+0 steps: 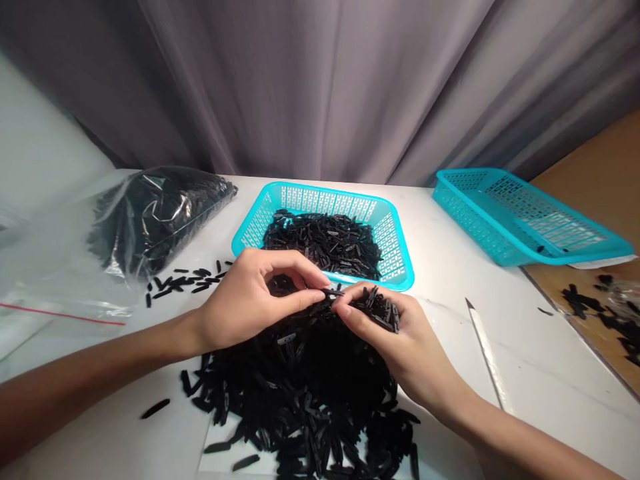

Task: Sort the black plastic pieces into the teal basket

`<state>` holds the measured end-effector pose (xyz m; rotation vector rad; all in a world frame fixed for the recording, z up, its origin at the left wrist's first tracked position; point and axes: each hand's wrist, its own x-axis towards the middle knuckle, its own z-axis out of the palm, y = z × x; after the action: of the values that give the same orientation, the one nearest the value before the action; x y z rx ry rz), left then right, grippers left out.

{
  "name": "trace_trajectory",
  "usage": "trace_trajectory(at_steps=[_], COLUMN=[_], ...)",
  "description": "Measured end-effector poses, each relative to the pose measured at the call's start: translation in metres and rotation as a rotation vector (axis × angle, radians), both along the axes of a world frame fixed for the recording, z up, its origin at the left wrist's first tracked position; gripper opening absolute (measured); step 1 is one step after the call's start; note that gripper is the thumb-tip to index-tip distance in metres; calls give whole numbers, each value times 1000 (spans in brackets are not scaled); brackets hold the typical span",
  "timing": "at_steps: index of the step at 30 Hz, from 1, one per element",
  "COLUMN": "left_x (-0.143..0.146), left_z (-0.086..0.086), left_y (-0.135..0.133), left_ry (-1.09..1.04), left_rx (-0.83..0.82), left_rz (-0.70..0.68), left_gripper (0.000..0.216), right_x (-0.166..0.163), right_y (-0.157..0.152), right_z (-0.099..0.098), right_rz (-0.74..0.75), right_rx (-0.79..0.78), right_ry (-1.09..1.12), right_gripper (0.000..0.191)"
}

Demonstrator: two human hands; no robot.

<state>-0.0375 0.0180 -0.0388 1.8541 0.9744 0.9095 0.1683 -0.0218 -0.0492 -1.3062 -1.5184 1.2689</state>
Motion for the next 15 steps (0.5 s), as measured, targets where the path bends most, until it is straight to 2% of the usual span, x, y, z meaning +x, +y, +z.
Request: trace_trajectory(at_steps=[12,15], left_x=[1,-1], left_z=[0,-5], left_y=[-2,3], left_ry=[-27,0], left_rx=[66,97], left_rz=[-4,74], left_gripper=[10,5], right_x=[-1,0], right_y=[1,0], right_z=[-1,-2], right_rz=[21,28], right_rx=[-4,-9], right_ry=[-6,-13], right_gripper=[20,21])
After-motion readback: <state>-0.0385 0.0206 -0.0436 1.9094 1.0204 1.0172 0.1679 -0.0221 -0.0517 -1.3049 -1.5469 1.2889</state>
